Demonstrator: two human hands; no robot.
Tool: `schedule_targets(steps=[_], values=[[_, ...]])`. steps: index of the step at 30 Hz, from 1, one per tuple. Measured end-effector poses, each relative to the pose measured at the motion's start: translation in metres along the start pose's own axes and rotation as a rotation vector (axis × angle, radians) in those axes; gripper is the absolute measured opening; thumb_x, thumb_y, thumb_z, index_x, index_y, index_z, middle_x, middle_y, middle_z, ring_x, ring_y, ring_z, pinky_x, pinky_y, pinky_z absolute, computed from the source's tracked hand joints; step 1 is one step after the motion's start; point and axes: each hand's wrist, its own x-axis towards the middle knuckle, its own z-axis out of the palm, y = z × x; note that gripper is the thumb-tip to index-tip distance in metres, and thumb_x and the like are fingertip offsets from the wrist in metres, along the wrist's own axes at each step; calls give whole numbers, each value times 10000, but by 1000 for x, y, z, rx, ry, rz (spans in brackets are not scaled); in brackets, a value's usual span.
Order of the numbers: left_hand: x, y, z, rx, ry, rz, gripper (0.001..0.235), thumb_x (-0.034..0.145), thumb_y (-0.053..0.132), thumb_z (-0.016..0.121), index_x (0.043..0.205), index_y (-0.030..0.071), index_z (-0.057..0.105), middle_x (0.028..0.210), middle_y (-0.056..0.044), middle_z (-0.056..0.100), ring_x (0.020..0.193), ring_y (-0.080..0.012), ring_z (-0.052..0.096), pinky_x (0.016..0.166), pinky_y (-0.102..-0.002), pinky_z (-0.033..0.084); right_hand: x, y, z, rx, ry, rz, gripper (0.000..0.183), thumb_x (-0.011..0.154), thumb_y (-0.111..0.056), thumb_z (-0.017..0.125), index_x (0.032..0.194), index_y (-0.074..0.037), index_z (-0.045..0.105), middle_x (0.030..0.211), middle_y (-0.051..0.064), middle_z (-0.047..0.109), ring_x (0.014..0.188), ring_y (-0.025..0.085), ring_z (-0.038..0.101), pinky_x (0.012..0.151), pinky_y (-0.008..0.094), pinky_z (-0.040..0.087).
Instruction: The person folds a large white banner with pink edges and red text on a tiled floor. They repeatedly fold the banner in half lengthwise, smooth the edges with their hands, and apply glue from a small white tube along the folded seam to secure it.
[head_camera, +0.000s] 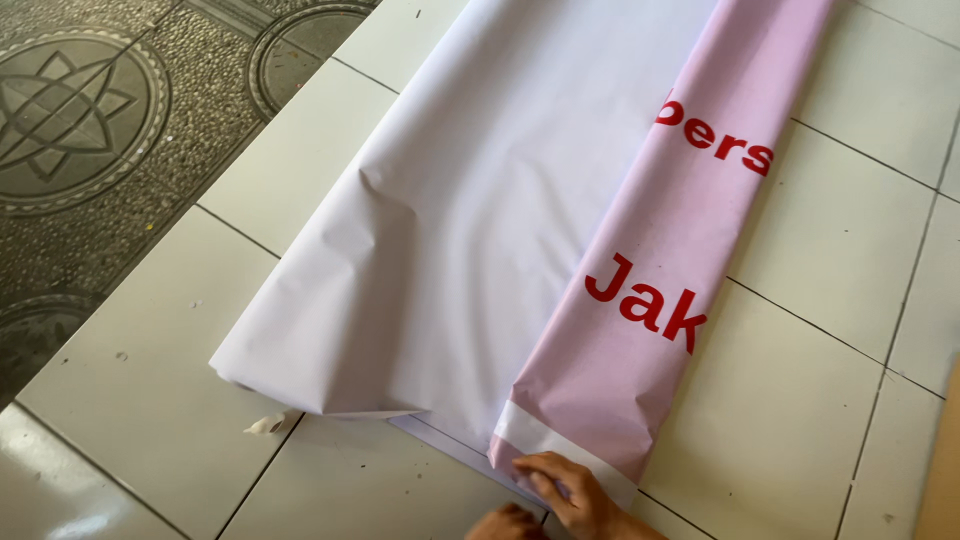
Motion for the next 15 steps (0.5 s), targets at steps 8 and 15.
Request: schedule_targets(steps=[8,15], values=[[75,28,-168,-65,346,-1124,731,807,687,717,1300,195,498,1280,-38,535,1156,-260,569,914,-468,521,-75,83,-11,-812,655,71,591,827,-485,672,1357,-231,611,1449,84,527,1332,269,533,1050,431,464],[75,1,-174,291,-21,-395,1058,963,819,497,1623,31,246,1699,-273,48,1561,-450,11,1149,-710,122,-77,93,-9,-1503,293,-134,1056,860,-922,270,1648,-223,202,1723,73,210,1590,193,218,1244,590,161]])
